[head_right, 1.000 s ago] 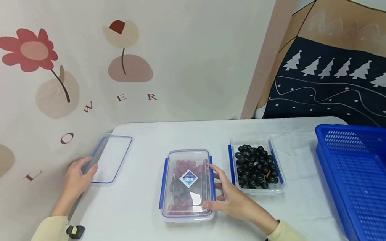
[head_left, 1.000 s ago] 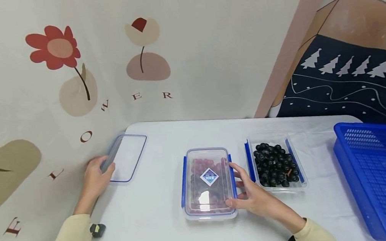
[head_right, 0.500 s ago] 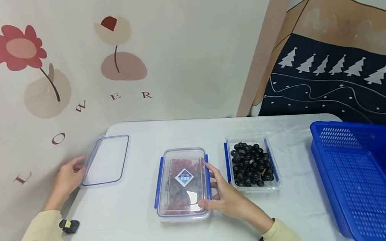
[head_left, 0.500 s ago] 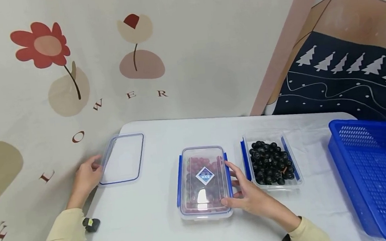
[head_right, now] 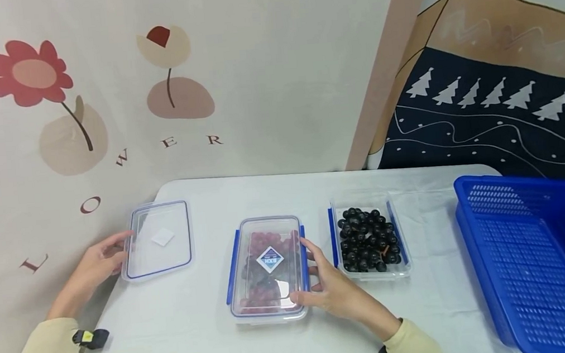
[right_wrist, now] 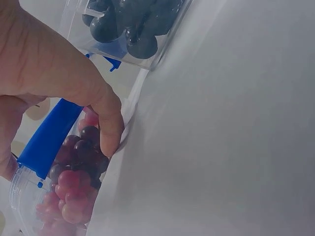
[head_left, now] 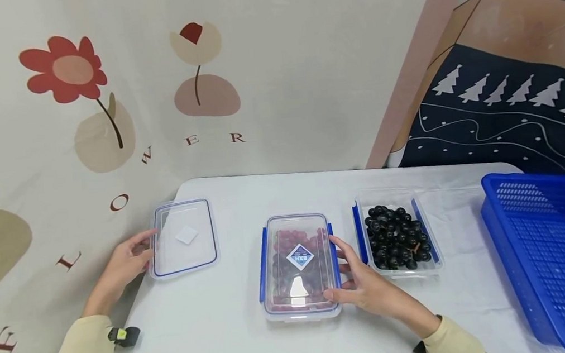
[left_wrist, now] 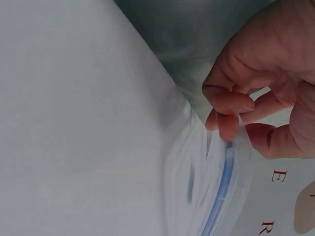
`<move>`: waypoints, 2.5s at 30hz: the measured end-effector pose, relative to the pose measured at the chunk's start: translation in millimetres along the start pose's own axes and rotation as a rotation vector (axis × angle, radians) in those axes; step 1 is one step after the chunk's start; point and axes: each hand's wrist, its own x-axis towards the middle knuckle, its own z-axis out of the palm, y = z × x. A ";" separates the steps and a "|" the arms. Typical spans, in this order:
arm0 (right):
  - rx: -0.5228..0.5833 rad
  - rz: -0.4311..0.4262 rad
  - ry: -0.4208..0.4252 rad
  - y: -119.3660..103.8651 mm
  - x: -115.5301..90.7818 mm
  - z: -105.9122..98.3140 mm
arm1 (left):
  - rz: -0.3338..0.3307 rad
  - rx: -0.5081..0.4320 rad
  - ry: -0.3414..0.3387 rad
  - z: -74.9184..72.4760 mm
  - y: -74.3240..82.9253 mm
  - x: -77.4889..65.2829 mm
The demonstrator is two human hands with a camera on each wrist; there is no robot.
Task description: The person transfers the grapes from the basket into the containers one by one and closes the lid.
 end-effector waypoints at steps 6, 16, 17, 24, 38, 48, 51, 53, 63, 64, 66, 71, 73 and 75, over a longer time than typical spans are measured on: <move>-0.005 -0.009 -0.003 0.0 -0.9 0.4 | -0.011 -0.123 0.018 1.9 0.1 -12.1; -0.041 -0.009 0.000 -1.3 -2.6 -0.2 | 0.068 -0.160 0.053 4.1 41.9 -29.3; -0.047 -0.007 0.002 -1.0 -2.8 -0.2 | 0.074 -0.161 0.049 5.2 47.5 -30.3; -0.094 0.001 0.025 -1.3 -5.0 1.3 | 0.137 -0.217 0.023 16.9 79.6 -34.9; -0.111 0.006 0.071 -3.8 -9.5 8.2 | 0.204 -0.275 -0.021 59.0 126.6 -34.2; -0.205 0.036 0.203 -12.1 -18.8 8.0 | 0.197 -0.307 -0.069 89.2 155.9 -30.0; -0.202 0.018 0.256 -14.0 -19.5 7.7 | 0.215 -0.307 -0.086 98.5 160.6 -28.4; -0.205 0.000 0.297 -14.9 -19.7 7.4 | 0.222 -0.315 -0.099 104.4 164.3 -27.5; -0.118 -0.199 0.458 -20.1 -20.4 -10.0 | 0.267 -0.346 -0.138 136.2 190.2 -23.8; -0.115 -0.210 0.470 -20.7 -20.2 -13.2 | 0.269 -0.349 -0.146 140.5 193.0 -23.2; -0.111 -0.215 0.486 -22.2 -19.7 -19.3 | 0.272 -0.352 -0.161 149.0 198.3 -22.4; -0.086 -0.217 0.513 -24.6 -18.5 -28.9 | 0.272 -0.364 -0.206 167.8 210.1 -21.7; -0.060 -0.222 0.524 -24.7 -18.3 -31.0 | 0.275 -0.380 -0.222 173.9 214.3 -21.5; -0.045 -0.224 0.533 -24.5 -18.6 -32.8 | 0.282 -0.388 -0.230 179.4 217.6 -21.2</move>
